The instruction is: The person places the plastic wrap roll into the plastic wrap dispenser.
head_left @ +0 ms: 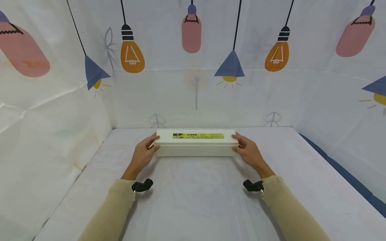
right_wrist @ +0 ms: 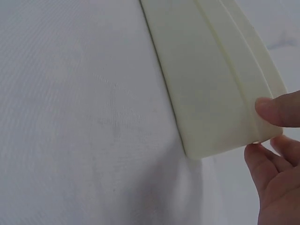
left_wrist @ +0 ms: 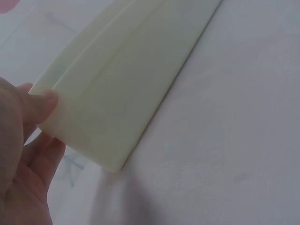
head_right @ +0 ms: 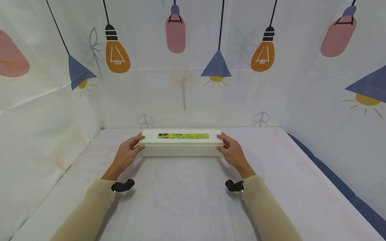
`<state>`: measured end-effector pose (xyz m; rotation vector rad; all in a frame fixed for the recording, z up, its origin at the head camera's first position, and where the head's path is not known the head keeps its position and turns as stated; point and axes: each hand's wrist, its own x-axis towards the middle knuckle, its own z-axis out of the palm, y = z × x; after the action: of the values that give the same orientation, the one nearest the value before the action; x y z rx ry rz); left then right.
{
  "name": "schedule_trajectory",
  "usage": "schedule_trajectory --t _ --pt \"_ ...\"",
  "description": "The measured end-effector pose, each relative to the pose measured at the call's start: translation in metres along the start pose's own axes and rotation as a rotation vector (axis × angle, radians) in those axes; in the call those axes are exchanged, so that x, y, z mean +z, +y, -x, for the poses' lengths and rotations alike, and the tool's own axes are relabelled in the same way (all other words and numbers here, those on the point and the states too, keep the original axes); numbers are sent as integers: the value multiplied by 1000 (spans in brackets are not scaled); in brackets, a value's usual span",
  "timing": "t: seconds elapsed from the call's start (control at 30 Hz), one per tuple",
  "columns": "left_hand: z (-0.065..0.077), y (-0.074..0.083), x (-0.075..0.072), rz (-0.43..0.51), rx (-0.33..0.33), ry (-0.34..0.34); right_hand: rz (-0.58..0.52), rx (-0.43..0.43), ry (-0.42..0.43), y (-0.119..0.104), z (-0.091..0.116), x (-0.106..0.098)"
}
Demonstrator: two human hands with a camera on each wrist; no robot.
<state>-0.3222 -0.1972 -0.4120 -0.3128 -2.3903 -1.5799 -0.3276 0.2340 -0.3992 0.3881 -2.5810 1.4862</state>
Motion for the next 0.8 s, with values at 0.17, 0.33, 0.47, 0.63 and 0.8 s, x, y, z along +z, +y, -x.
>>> schedule_trajectory --t 0.17,0.33,0.47,0.63,0.8 --pt "2 0 1 -5 -9 12 18 -7 12 3 2 0" --pt "2 2 2 6 -13 14 41 10 30 1 3 -1" --pt "2 3 1 15 -11 16 46 22 31 2 2 -1" --pt "2 3 1 10 -3 15 68 -20 42 5 0 -4" --pt "4 2 1 6 5 10 91 -58 42 6 1 -6"
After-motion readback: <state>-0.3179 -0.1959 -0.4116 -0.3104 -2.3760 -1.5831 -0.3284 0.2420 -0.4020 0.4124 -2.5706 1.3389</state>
